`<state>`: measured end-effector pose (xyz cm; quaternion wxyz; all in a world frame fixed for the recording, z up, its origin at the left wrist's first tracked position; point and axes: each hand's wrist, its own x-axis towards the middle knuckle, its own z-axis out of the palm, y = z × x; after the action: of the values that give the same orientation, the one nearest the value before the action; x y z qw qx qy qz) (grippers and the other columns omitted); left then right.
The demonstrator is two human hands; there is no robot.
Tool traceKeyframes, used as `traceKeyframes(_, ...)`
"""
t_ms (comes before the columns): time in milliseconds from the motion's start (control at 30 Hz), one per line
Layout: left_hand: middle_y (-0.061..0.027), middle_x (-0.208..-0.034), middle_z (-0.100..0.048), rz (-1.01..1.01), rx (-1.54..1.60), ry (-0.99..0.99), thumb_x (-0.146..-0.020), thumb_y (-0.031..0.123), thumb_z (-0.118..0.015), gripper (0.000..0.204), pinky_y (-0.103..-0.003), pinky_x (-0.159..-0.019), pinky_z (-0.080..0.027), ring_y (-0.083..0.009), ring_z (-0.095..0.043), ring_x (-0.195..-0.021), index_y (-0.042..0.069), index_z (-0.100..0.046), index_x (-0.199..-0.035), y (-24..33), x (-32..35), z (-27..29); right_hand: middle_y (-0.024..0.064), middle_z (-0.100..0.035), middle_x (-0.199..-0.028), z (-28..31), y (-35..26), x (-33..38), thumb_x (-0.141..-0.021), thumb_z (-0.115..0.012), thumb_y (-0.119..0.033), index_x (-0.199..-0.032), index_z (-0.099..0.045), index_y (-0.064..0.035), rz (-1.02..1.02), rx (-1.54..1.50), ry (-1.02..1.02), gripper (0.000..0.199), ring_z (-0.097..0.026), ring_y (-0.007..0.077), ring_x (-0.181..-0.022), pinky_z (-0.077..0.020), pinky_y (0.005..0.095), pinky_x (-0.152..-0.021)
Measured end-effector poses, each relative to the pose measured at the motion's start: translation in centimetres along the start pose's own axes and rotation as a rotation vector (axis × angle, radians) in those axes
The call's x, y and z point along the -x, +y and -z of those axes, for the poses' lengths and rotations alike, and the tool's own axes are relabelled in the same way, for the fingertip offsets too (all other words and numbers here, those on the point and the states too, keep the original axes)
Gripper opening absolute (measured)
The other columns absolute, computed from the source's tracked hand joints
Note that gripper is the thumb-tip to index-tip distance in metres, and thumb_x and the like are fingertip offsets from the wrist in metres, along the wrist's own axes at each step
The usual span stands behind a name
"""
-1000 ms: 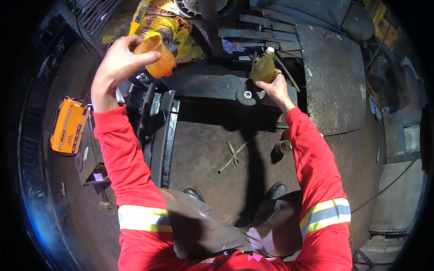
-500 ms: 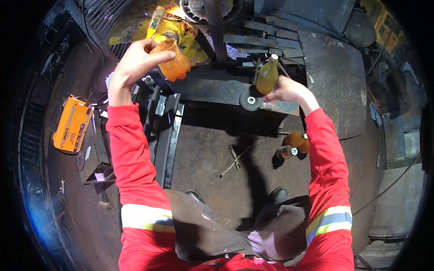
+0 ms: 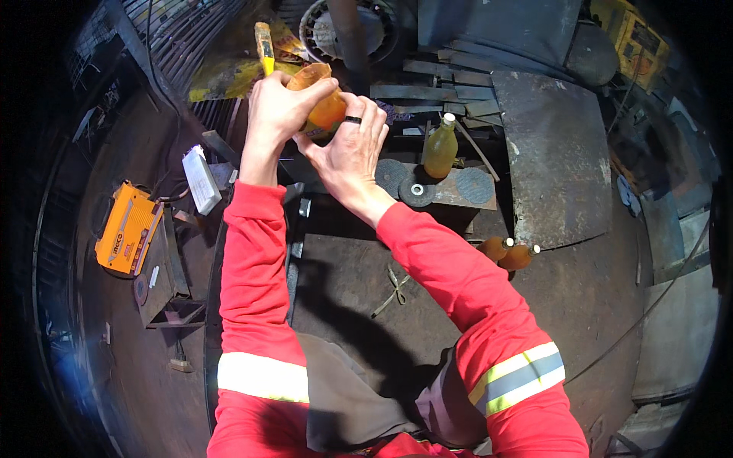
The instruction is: The person pours a yellow liquid from a bottle into a small plastic cup. They then use a yellow paintbrush to apply the liquid onto a long, dark metal beam, repeatedly dipping the brush into the cup to maintain coverage.
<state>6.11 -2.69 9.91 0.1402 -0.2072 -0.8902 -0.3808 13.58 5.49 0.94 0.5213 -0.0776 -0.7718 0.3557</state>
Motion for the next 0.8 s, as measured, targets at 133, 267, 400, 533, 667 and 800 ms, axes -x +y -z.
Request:
traceKeyframes(133, -0.0142, -0.086, -0.072, 0.035, -0.021, -0.008, -0.071, 0.051, -0.082, 0.064, -0.031, -0.072, -0.052, -0.0179, -0.067, -0.077, -0.008, -0.069, -0.093, 0.6, -0.3, -1.1, 0.0114, -0.053, -0.115, -1.2, 1.5, -1.0, -0.06, -0.088, -0.022, -0.116, -0.05, -0.0073, -0.013, 0.065, 0.097, 0.069, -0.047, 0.0326, -0.112, -0.0378, 0.0448, -0.094)
traceKeyframes(267, -0.0186, -0.081, -0.072, 0.004, -0.029, -0.069, -0.067, 0.061, -0.08, 0.073, -0.036, -0.073, -0.055, -0.0251, -0.071, -0.078, -0.008, -0.072, -0.088, 1.1, 0.2, -1.0, 0.0106, -0.056, -0.11, -0.6, 2.8, -1.9, -0.058, -0.087, -0.02, -0.111, -0.054, -0.0077, 0.022, 0.092, 0.121, 0.064, -0.05, 0.0317, -0.109, -0.0381, 0.0445, -0.094)
traceKeyframes(400, -0.0151, -0.09, -0.069, -0.089, 0.053, -0.188, -0.07, 0.06, -0.081, 0.079, -0.032, -0.075, -0.051, -0.019, -0.065, -0.082, -0.009, -0.068, -0.107, 1.1, 0.4, -0.8, 0.0106, -0.059, -0.109, 0.6, 4.0, -2.7, -0.06, -0.086, -0.022, -0.111, -0.057, -0.0056, 0.009, 0.038, 0.118, 0.061, -0.052, 0.0302, -0.108, -0.0393, 0.0429, -0.095)
traceKeyframes(533, -0.0087, -0.107, -0.061, -0.104, 0.257, -0.328, -0.075, 0.056, -0.078, 0.084, -0.028, -0.086, -0.045, -0.0147, -0.056, -0.096, -0.001, -0.056, -0.133, 0.6, 1.1, 1.3, 0.0099, -0.059, -0.112, 2.1, 6.2, -3.5, -0.06, -0.085, -0.025, -0.112, -0.06, -0.0054, -0.101, -0.043, 0.05, 0.061, -0.051, 0.0287, -0.112, -0.0381, 0.0414, -0.098)
traceKeyframes(667, -0.001, -0.105, -0.048, -0.377, 0.427, -0.234, -0.057, 0.064, -0.087, 0.11, -0.027, -0.086, -0.04, -0.0122, -0.049, -0.098, 0.003, -0.05, -0.141, -1.9, 1.4, 3.7, 0.0115, -0.06, -0.112, 2.5, 6.6, -3.7, -0.058, -0.085, -0.026, -0.113, -0.06, -0.0045, -0.208, -0.142, -0.024, 0.064, -0.053, 0.0299, -0.11, -0.0415, 0.042, -0.097)
traceKeyframes(800, -0.0008, -0.11, -0.044, -0.394, 0.873, -0.397, -0.025, 0.075, -0.085, 0.149, -0.028, -0.076, -0.039, -0.0127, -0.047, -0.091, 0.0, -0.042, -0.146, -0.7, 3.2, 5.3, 0.0168, -0.062, -0.108, 3.3, 8.1, -4.6, -0.06, -0.089, -0.028, -0.111, -0.063, -0.0018, -0.292, -0.159, -0.017, 0.063, -0.058, 0.0325, -0.107, -0.0477, 0.0427, -0.095)
